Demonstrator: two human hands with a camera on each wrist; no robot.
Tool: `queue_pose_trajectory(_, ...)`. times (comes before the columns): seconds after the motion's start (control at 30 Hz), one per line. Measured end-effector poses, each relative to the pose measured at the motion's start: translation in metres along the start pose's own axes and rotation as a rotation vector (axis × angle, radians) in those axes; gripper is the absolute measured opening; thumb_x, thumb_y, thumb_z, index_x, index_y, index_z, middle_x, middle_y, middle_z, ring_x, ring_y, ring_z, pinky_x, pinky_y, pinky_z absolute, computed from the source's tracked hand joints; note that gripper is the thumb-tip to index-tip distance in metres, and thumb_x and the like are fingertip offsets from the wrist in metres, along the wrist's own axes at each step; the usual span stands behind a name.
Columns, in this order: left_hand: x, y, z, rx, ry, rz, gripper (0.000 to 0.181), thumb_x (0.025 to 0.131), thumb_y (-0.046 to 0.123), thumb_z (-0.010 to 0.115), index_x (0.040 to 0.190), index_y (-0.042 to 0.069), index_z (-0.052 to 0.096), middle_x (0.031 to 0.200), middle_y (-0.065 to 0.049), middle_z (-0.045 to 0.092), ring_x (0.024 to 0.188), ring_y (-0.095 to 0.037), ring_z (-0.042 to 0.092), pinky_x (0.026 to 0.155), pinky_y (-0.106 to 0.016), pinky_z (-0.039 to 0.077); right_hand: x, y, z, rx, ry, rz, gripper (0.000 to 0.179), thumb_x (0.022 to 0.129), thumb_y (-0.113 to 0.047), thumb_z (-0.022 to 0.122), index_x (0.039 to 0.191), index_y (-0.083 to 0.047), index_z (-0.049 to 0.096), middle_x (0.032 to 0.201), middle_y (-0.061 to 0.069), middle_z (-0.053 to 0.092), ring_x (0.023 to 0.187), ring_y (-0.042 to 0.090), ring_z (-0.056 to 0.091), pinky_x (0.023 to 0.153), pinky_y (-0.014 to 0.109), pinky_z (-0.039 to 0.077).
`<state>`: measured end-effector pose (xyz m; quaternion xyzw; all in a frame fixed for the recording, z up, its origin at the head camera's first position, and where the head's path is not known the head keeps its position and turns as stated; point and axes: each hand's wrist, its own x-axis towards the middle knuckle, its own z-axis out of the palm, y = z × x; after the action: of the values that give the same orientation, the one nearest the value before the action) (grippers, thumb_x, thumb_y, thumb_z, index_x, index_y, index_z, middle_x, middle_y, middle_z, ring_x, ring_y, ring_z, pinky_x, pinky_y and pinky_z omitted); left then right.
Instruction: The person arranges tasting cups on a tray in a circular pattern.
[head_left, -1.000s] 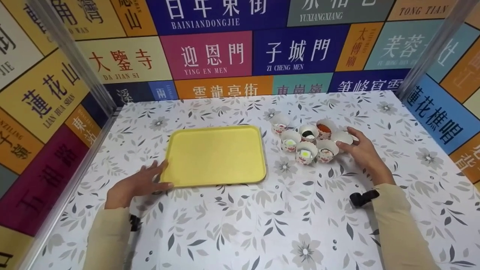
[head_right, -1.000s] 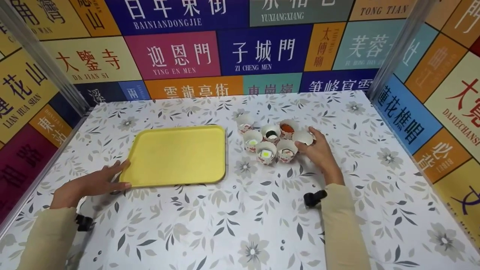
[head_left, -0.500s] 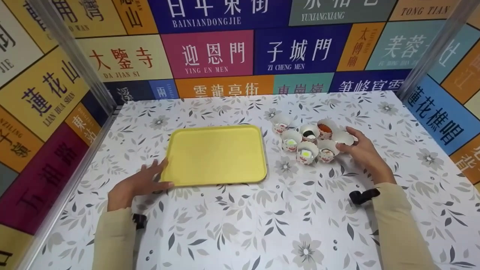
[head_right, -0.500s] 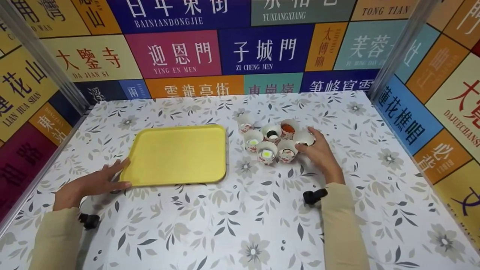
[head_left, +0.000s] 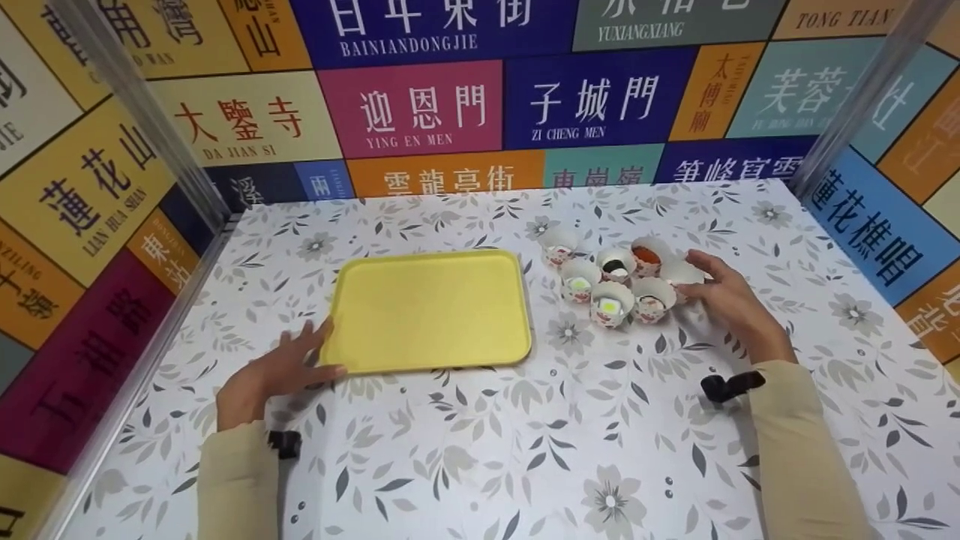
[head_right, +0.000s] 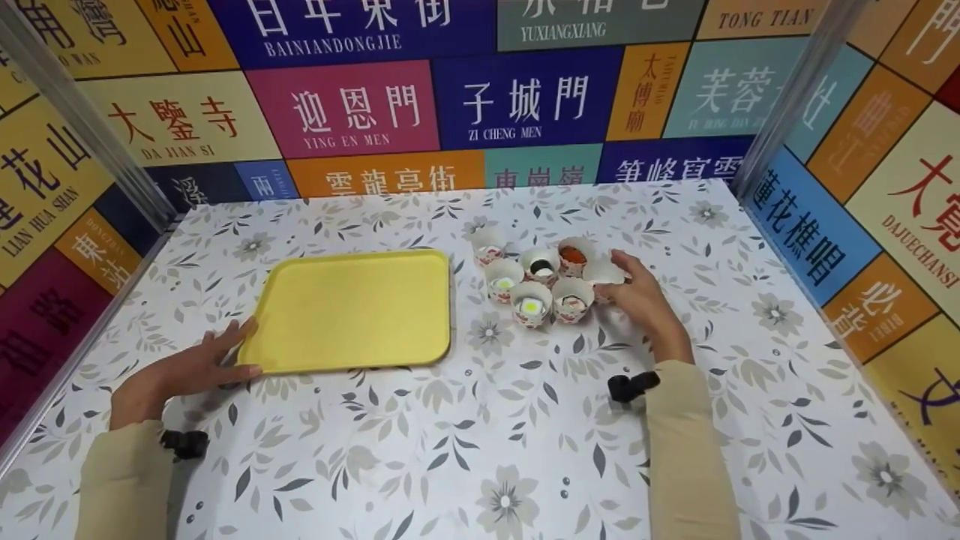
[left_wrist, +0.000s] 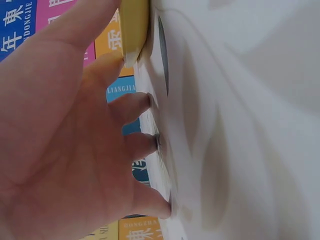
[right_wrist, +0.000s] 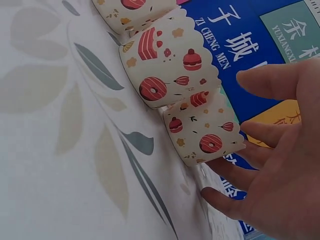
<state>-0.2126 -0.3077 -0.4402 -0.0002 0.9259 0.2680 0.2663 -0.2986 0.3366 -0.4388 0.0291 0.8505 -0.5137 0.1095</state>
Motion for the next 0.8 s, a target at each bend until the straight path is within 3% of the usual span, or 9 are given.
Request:
queue_pose_trajectory(0.1,0.001,-0.001,0.001,-0.004,-0.004,-0.005,0.104,0.085,0.071,0.06,0.16,0.038,-0.004,0.169,-0.005,-0.019,0.151,-0.042,-0.025,0.113,-0.078,-0.008,0.0,0.001,-0.001,0.004,-0.011,0.009,0.093,0.09,-0.006,0.064,0.163,-0.018,0.009,0.171,0.01,0.007,0.156,0.039,0.012,0.126,0.059,0.01)
queue_pose_trajectory(0.23,0.001,0.001,0.001,-0.017,-0.011,-0.01,0.103,0.086,0.07,0.061,0.16,0.039,-0.004,0.168,-0.005,-0.019,0.151,-0.041,-0.026,0.114,-0.077,-0.009,-0.002,0.003,-0.002,-0.035,-0.013,0.014,0.1,0.086,-0.007,0.07,0.163,-0.025,0.008,0.171,0.008,0.007,0.151,0.04,0.026,0.124,0.061,0.015)
queue_pose_trajectory(0.43,-0.002,0.002,0.0,-0.044,-0.021,-0.034,0.103,0.085,0.068,0.063,0.159,0.04,-0.003,0.168,-0.002,-0.019,0.151,-0.04,-0.027,0.113,-0.077,-0.01,0.0,0.006,0.001,-0.087,-0.012,-0.026,0.101,0.087,-0.01,0.072,0.163,-0.018,0.007,0.168,0.018,0.016,0.142,0.041,0.039,0.122,0.057,0.025)
queue_pose_trajectory(0.57,-0.002,0.003,-0.002,-0.031,-0.023,-0.014,0.104,0.087,0.066,0.063,0.16,0.036,-0.003,0.169,-0.005,-0.018,0.151,-0.042,-0.026,0.113,-0.077,-0.009,0.003,0.008,0.003,-0.15,0.014,-0.046,0.095,0.091,-0.015,0.071,0.162,-0.011,0.008,0.163,0.026,0.026,0.141,0.042,0.039,0.117,0.052,0.032)
queue_pose_trajectory(0.8,-0.002,0.002,-0.004,-0.06,-0.03,-0.05,0.105,0.084,0.069,0.065,0.159,0.041,-0.003,0.168,0.0,-0.019,0.151,-0.039,-0.027,0.113,-0.077,-0.01,0.009,0.006,0.003,-0.209,0.057,-0.005,0.093,0.093,-0.025,0.07,0.162,-0.012,0.01,0.163,0.028,0.024,0.143,0.045,0.035,0.117,0.057,0.03)
